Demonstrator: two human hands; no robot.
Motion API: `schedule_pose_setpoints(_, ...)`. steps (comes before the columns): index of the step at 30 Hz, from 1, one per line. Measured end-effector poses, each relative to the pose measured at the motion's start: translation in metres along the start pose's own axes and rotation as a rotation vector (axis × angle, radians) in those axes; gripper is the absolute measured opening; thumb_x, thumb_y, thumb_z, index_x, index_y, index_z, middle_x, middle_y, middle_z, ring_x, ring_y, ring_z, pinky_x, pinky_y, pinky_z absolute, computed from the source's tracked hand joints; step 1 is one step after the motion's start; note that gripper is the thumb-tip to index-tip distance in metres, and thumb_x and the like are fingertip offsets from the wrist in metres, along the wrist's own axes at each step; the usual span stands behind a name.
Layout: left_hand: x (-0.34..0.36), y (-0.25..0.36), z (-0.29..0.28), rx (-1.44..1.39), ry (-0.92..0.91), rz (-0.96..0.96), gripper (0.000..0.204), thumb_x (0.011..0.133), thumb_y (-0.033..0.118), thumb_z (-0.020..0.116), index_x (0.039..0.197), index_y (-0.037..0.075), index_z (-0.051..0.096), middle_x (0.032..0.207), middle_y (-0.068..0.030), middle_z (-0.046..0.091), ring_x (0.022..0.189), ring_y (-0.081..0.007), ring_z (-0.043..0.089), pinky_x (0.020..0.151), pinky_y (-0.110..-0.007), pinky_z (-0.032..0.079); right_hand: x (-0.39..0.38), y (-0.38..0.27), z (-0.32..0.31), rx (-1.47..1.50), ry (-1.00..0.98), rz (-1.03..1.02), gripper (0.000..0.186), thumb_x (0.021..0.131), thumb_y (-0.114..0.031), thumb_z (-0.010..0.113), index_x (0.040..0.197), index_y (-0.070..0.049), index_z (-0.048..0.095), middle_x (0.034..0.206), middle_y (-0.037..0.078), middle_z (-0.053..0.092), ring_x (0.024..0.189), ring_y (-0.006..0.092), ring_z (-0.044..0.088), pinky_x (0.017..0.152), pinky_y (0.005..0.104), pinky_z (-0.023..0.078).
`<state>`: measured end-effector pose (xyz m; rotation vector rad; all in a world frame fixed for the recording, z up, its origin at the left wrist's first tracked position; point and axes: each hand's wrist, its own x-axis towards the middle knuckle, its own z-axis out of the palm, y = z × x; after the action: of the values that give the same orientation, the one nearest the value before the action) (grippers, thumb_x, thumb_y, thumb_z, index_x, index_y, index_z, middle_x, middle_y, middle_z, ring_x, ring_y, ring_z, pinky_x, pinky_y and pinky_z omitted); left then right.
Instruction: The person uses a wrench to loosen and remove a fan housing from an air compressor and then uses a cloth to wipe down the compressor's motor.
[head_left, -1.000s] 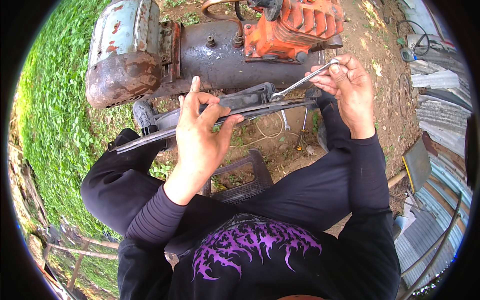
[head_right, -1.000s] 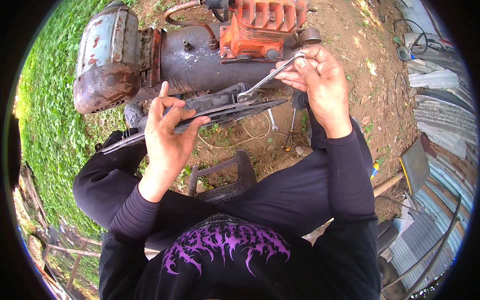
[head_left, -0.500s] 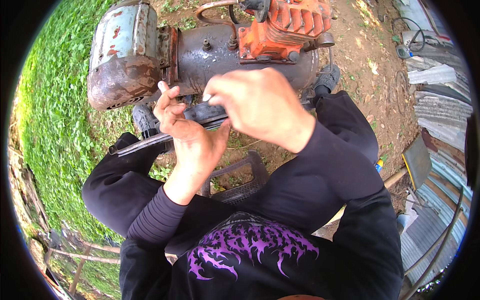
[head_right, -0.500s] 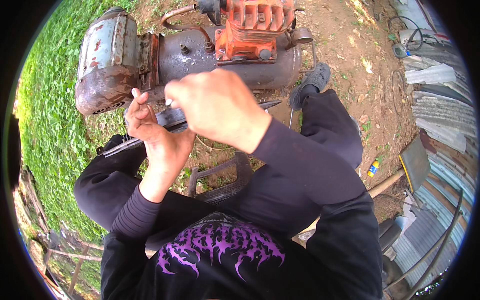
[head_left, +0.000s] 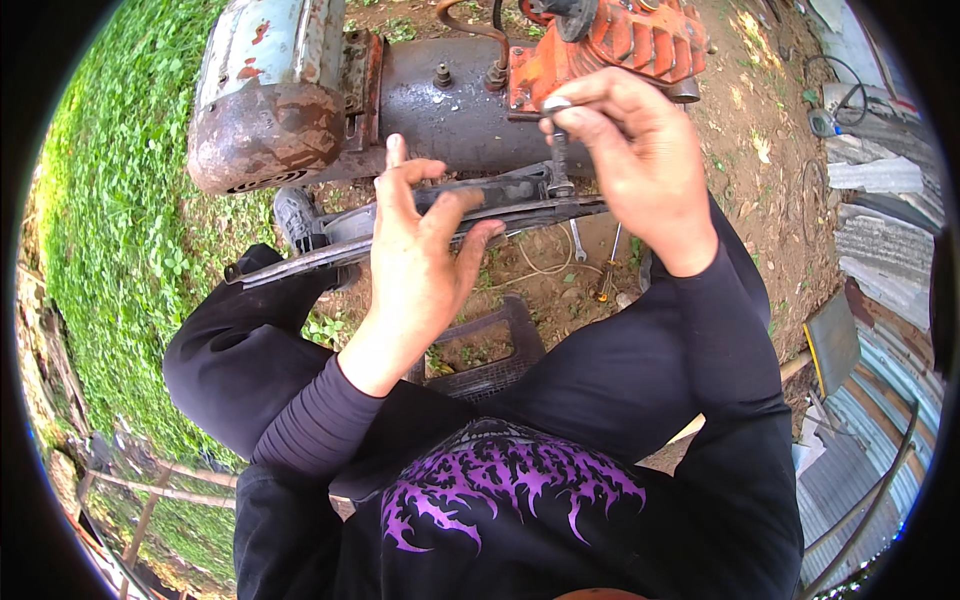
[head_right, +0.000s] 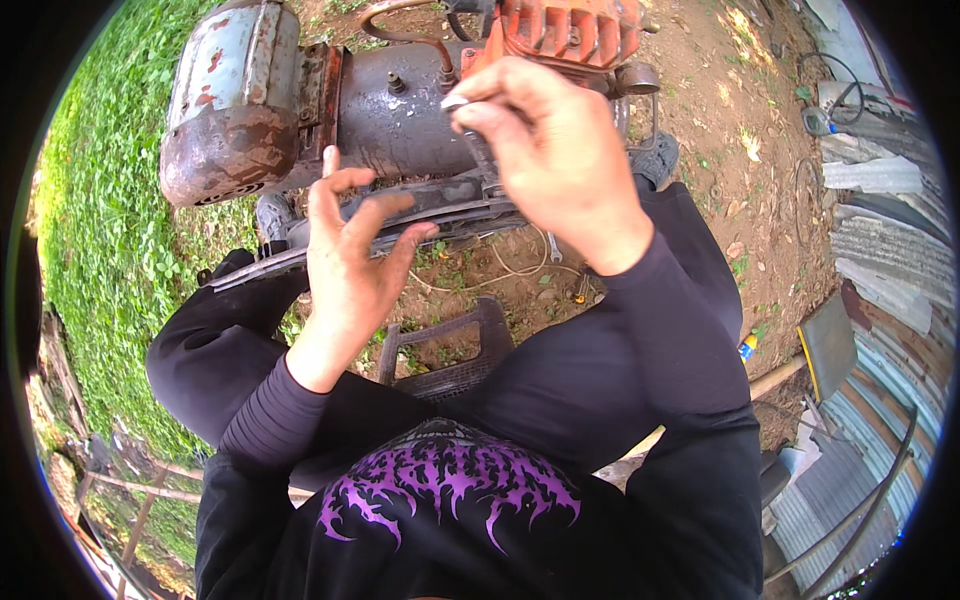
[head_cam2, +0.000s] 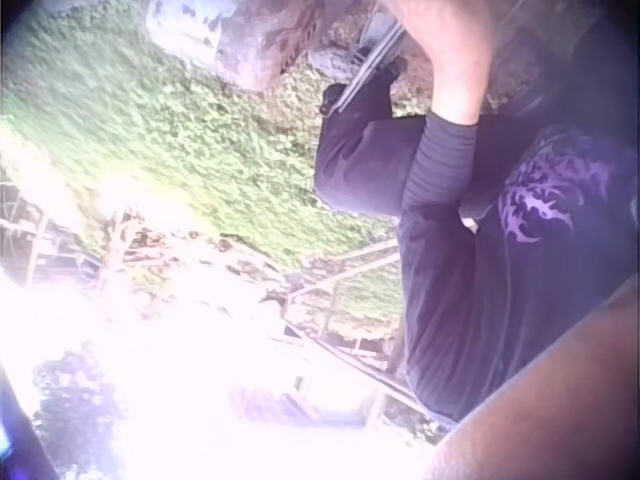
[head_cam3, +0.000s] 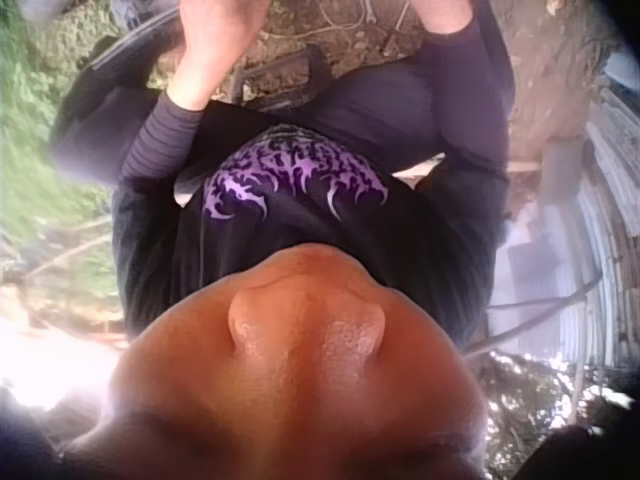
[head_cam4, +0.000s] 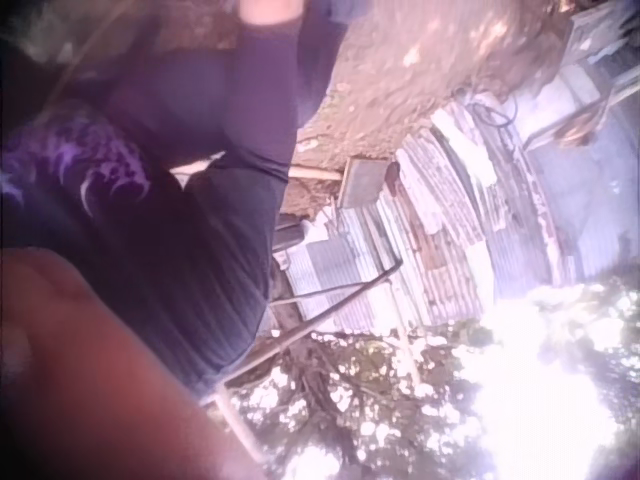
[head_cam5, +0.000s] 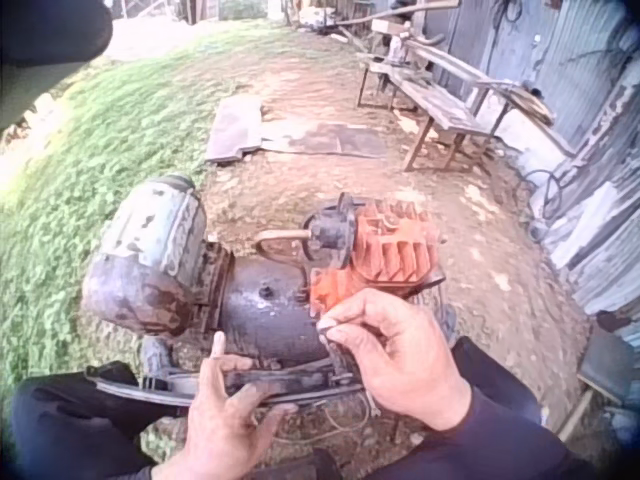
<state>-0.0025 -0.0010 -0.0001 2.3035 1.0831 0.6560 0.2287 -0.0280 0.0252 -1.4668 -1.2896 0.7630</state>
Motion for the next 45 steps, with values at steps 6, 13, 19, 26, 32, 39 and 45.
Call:
schedule_pose_setpoints(6, 0.0, -0.007, 0.006, -0.009, -0.033, 0.031, 0.024, 0.078, 0.015, 0.089, 0.095, 0.003, 0.077, 0.119, -0.0172, 0.06, 0.135, -0.0495, 0.054, 0.108, -0.058, 0.048, -0.012, -0.013, 0.009, -0.097, -0.146, -0.263, 0.01, 0.095, -0.002, 0.071, 0.105, -0.004, 0.074, 0.092, 0.01, 0.076, 0.085, 0.021, 0.077, 0.074, 0.0306, 0.059)
schedule_pose_setpoints(13, -0.001, -0.007, 0.005, -0.054, -0.047, 0.007, 0.022, 0.079, 0.013, 0.089, 0.095, 0.004, 0.077, 0.115, -0.0156, 0.061, 0.139, -0.0488, 0.052, 0.113, -0.065, 0.043, -0.009, -0.016, -0.003, 0.389, 0.135, -0.233, 0.01, 0.103, 0.001, 0.064, 0.112, 0.005, 0.063, 0.1, 0.011, 0.075, 0.093, 0.0169, 0.075, 0.082, 0.0283, 0.06)
schedule_pose_setpoints(19, -0.001, -0.005, 0.005, -0.027, -0.015, -0.004, 0.027, 0.071, 0.01, 0.095, 0.092, 0.005, 0.079, 0.111, -0.012, 0.063, 0.137, -0.046, 0.056, 0.108, -0.052, 0.052, -0.021, 0.012, -0.055, 0.206, 0.144, -0.006, 0.01, 0.107, 0.0, 0.056, 0.117, 0.001, 0.056, 0.105, 0.018, 0.076, 0.093, 0.0201, 0.076, 0.081, 0.0291, 0.061)
schedule_pose_setpoints(26, 0.001, -0.004, 0.005, -0.024, -0.026, -0.008, 0.026, 0.071, 0.01, 0.095, 0.091, 0.004, 0.079, 0.11, -0.0123, 0.063, 0.137, -0.0453, 0.057, 0.106, -0.051, 0.053, -0.045, 0.038, -0.07, 0.328, 0.124, 0.176, 0.008, 0.109, -0.001, 0.051, 0.117, -0.002, 0.052, 0.109, 0.023, 0.075, 0.098, 0.0273, 0.077, 0.086, 0.036, 0.063)
schedule_pose_setpoints(32, 0.001, -0.004, 0.007, -0.019, -0.019, -0.017, 0.025, 0.071, 0.009, 0.094, 0.09, 0.004, 0.079, 0.108, -0.0119, 0.065, 0.136, -0.0448, 0.058, 0.105, -0.05, 0.053, -0.043, 0.041, -0.081, 0.433, 0.039, 0.231, 0.009, 0.108, 0.0, 0.051, 0.117, -0.002, 0.052, 0.106, 0.02, 0.075, 0.103, 0.0299, 0.076, 0.089, 0.0376, 0.064)
schedule_pose_setpoints(39, 0.001, -0.004, 0.006, -0.097, 0.016, -0.013, 0.05, 0.071, 0.006, 0.093, 0.105, 0.002, 0.057, 0.125, -0.0208, 0.049, 0.143, -0.0547, 0.044, 0.115, -0.067, 0.04, -0.018, 0.017, -0.033, 0.276, 0.018, 0.077, 0.007, 0.105, -0.002, 0.06, 0.111, 0.0, 0.064, 0.097, 0.009, 0.075, 0.093, 0.0158, 0.075, 0.08, 0.0293, 0.061)
schedule_pose_setpoints(45, -0.001, -0.009, 0.012, -0.046, 0.157, 0.054, 0.09, 0.065, 0.0, 0.095, 0.127, 0.004, 0.03, 0.133, -0.0255, 0.037, 0.143, -0.0535, 0.037, 0.121, -0.068, 0.032, -0.002, -0.014, 0.019, -0.226, -0.147, -0.177, 0.007, 0.093, -0.01, 0.069, 0.096, -0.005, 0.072, 0.084, 0.011, 0.076, 0.077, 0.0244, 0.076, 0.067, 0.0357, 0.059)
